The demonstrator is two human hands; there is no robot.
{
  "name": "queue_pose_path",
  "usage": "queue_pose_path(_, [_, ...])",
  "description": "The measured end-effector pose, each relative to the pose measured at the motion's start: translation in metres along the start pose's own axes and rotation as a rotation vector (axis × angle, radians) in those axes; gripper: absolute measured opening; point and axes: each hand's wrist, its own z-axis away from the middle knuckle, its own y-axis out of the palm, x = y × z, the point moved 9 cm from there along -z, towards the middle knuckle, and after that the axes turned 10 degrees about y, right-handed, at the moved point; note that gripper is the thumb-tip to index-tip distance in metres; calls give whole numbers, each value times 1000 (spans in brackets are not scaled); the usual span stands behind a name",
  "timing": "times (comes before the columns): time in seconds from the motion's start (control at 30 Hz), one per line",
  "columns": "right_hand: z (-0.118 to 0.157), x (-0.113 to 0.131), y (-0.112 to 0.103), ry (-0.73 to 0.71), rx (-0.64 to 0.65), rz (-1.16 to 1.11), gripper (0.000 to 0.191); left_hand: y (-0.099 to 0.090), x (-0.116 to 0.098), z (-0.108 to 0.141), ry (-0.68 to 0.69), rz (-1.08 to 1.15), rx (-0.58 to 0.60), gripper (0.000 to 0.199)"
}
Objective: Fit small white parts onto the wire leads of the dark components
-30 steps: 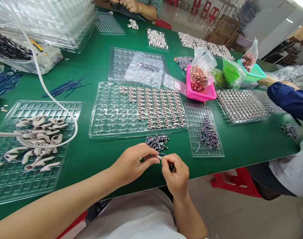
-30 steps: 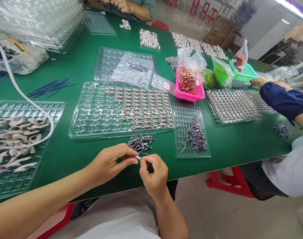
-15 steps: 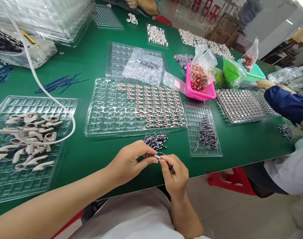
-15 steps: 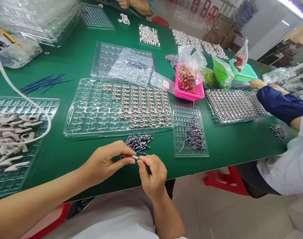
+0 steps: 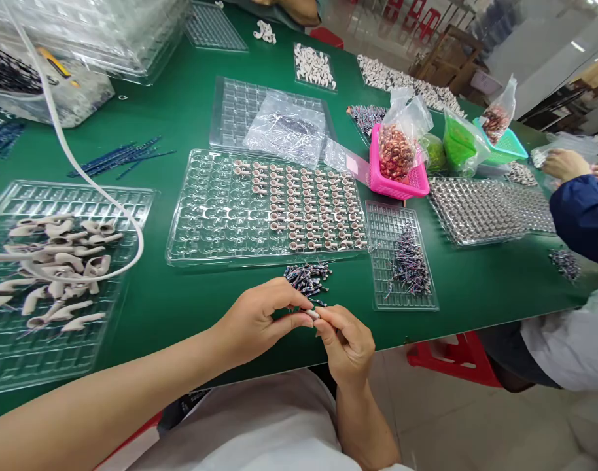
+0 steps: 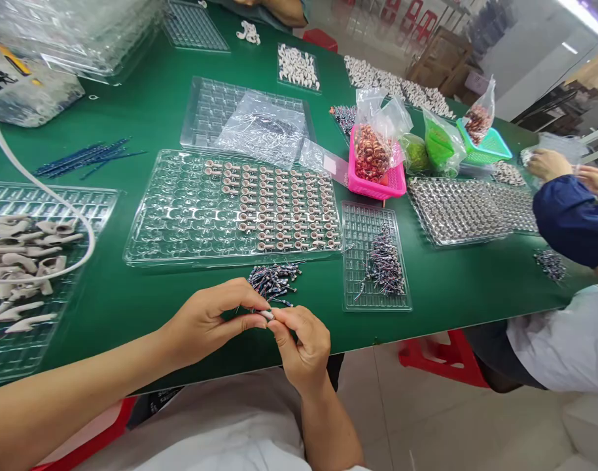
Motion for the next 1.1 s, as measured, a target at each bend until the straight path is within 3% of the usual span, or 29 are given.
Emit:
queue_pose_path(0.3, [1,2,-1,-18,-20,49,24,1,0,1,-2,36,8,7])
queue_pose_path(0.73, [4,14,4,-177,-49,207,28,-2,3,1,-24,43,2,8])
queue_pose_path(0.83, [2,8,4,-96,-37,160,19,0,8,1,-109,52,29,10])
queue_pose_path(0.93, [0,-6,2,81,-49,111,7,0,11,3,-179,44,38,23])
queue_pose_path(1.0, [0,-15,-1,176,-73,99,11,0,9,3,-171,1,37,28])
queue_pose_path(1.1, [0,-21,-3,212,-86,89,13,-2,4,2,-113,-88,35,18])
